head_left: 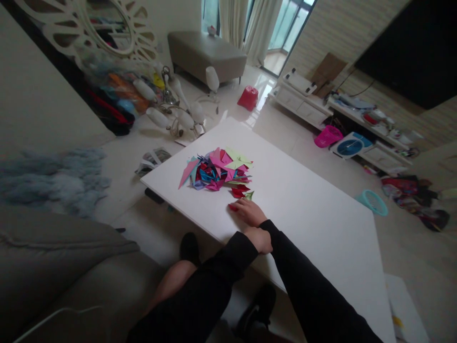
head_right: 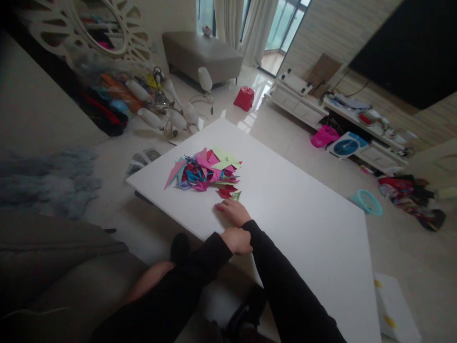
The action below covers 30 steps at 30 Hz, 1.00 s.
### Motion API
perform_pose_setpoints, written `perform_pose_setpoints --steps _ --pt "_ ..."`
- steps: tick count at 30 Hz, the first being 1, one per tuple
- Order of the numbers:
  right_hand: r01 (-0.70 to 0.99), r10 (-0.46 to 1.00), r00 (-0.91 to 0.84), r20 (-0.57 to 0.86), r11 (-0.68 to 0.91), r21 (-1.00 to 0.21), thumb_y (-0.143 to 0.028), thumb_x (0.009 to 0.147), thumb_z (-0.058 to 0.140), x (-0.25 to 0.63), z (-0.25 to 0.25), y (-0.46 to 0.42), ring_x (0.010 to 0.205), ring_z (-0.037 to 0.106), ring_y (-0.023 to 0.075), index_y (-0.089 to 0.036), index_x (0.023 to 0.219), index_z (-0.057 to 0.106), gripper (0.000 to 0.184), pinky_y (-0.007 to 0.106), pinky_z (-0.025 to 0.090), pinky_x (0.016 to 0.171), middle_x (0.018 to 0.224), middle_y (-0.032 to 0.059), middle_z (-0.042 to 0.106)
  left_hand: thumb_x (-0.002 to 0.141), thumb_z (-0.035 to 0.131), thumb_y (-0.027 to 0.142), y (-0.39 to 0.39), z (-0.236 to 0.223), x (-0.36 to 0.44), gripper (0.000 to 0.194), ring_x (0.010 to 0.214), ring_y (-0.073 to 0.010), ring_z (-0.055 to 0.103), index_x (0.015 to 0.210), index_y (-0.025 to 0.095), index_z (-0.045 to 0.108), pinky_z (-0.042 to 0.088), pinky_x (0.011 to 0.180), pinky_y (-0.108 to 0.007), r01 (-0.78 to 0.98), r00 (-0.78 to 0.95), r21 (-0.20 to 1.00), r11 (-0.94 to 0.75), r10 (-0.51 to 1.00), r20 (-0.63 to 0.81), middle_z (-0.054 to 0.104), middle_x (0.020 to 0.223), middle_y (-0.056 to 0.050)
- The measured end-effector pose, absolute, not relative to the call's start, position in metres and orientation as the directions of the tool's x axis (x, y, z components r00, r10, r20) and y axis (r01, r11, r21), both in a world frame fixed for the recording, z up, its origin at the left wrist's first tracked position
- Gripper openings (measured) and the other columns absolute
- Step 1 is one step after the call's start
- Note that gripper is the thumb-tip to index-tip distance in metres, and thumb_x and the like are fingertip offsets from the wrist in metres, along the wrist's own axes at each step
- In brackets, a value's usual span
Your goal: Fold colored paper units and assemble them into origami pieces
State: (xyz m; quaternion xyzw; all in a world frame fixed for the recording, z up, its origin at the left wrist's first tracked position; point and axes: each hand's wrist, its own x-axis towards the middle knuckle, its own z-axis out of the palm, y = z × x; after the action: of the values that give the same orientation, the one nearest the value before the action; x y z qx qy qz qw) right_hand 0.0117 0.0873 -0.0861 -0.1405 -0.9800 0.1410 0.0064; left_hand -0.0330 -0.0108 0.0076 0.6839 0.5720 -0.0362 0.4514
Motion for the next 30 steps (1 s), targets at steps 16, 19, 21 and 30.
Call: perform_pose_setpoints --steps 16,19,21,30 --pt "0.701 0.908 -0.133 0.398 0.37 -0.609 -0.042 0.089 0.068 0.207 -0.026 0.015 0.079 0.065 0.0222 -0.023 0.116 0.065 0.033 0.035 0.053 0.061 0.099 0.0071 0.07 0.095 0.044 0.032 0.007 -0.02 -0.056 0.044 0.131 -0.0318 0.053 0.133 0.014 0.057 0.048 0.103 -0.045 0.852 0.115 0.513 0.103 0.92 -0.375 0.052 0.147 -0.018" --pt "0.686 0.914 -0.1 0.392 0.349 -0.638 -0.042 0.089 0.068 0.228 -0.03 -0.004 0.077 0.065 0.0222 -0.024 0.115 0.064 0.032 0.036 0.054 0.062 0.096 0.0063 0.07 0.094 0.047 0.03 0.015 -0.039 -0.063 0.039 0.137 -0.0314 0.044 0.129 0.016 0.059 0.048 0.104 -0.043 0.883 -0.089 0.425 0.202 0.958 -0.271 0.036 0.161 -0.013" --pt "0.661 0.904 -0.138 0.404 0.388 -0.642 -0.04 0.09 0.067 0.231 -0.03 -0.005 0.08 0.065 0.0229 -0.025 0.115 0.065 0.029 0.038 0.055 0.064 0.096 0.0064 0.07 0.093 0.049 0.029 0.019 -0.051 -0.064 0.035 0.138 -0.0311 0.042 0.124 0.017 0.061 0.048 0.104 -0.044 0.9 -0.102 0.381 0.211 0.952 -0.289 0.03 0.165 -0.01" --pt "0.606 0.876 -0.217 0.43 0.467 -0.645 -0.033 0.092 0.065 0.24 -0.019 0.011 0.086 0.064 0.025 -0.025 0.109 0.064 0.019 0.042 0.054 0.071 0.097 0.0077 0.07 0.093 0.048 0.029 0.033 -0.072 -0.055 0.039 0.137 -0.0304 0.043 0.128 0.013 0.056 0.045 0.106 -0.041 0.941 -0.113 0.27 0.204 0.941 -0.319 0.035 0.157 -0.015"
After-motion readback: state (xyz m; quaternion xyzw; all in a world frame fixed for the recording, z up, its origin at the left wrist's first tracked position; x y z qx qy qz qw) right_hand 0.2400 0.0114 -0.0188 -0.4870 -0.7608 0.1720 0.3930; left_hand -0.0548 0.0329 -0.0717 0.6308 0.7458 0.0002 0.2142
